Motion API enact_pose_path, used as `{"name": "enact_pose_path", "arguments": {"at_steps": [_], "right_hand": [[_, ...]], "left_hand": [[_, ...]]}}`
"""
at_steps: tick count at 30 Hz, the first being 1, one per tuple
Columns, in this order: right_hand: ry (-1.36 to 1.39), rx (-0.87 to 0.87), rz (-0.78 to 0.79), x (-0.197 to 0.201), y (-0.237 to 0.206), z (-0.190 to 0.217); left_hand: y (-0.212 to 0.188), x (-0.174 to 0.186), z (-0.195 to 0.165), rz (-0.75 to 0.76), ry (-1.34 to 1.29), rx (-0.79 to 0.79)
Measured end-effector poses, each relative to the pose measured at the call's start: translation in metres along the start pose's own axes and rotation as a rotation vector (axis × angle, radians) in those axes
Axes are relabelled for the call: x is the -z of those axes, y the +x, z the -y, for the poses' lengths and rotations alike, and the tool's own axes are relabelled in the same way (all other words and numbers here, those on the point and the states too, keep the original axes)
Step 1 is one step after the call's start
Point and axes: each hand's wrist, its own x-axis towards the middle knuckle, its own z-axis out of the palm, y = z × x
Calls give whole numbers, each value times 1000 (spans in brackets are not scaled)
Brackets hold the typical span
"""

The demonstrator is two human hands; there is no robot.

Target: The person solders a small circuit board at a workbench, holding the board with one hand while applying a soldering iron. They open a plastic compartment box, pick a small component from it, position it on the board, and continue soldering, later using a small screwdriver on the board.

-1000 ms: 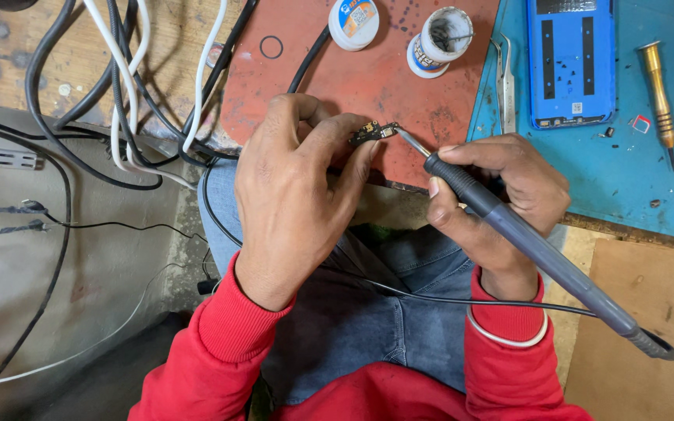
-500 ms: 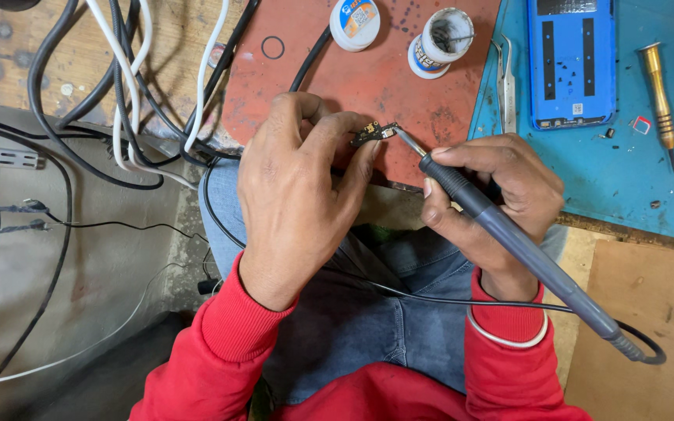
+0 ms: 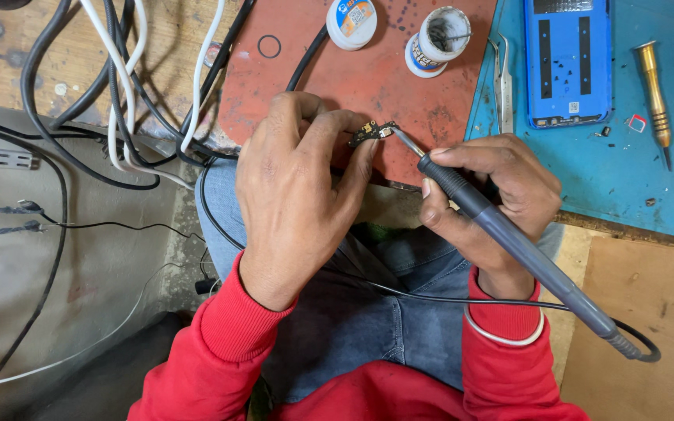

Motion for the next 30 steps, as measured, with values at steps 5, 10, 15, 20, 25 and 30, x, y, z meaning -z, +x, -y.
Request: {"name": "enact_pose_path", "arguments": {"at_steps": [5, 10, 15, 20, 25, 30], "right_hand": [[-52, 2, 3, 1, 0, 0], [-49, 8, 1, 1, 0, 0], [-68, 17, 17, 2, 2, 2], [-46, -14, -28, 0, -1, 2], [-56, 2, -40, 0, -6, -7], [-80, 29, -46, 1, -9, -12]], "left_hand": [[1, 1, -1, 16, -11, 15], [2, 2, -1, 23, -13, 16], [3, 2, -1, 34, -23, 17], [2, 2, 0, 10, -29, 16], [-3, -7, -1, -55, -19, 3], [-7, -6, -1, -49, -30, -17]]}}
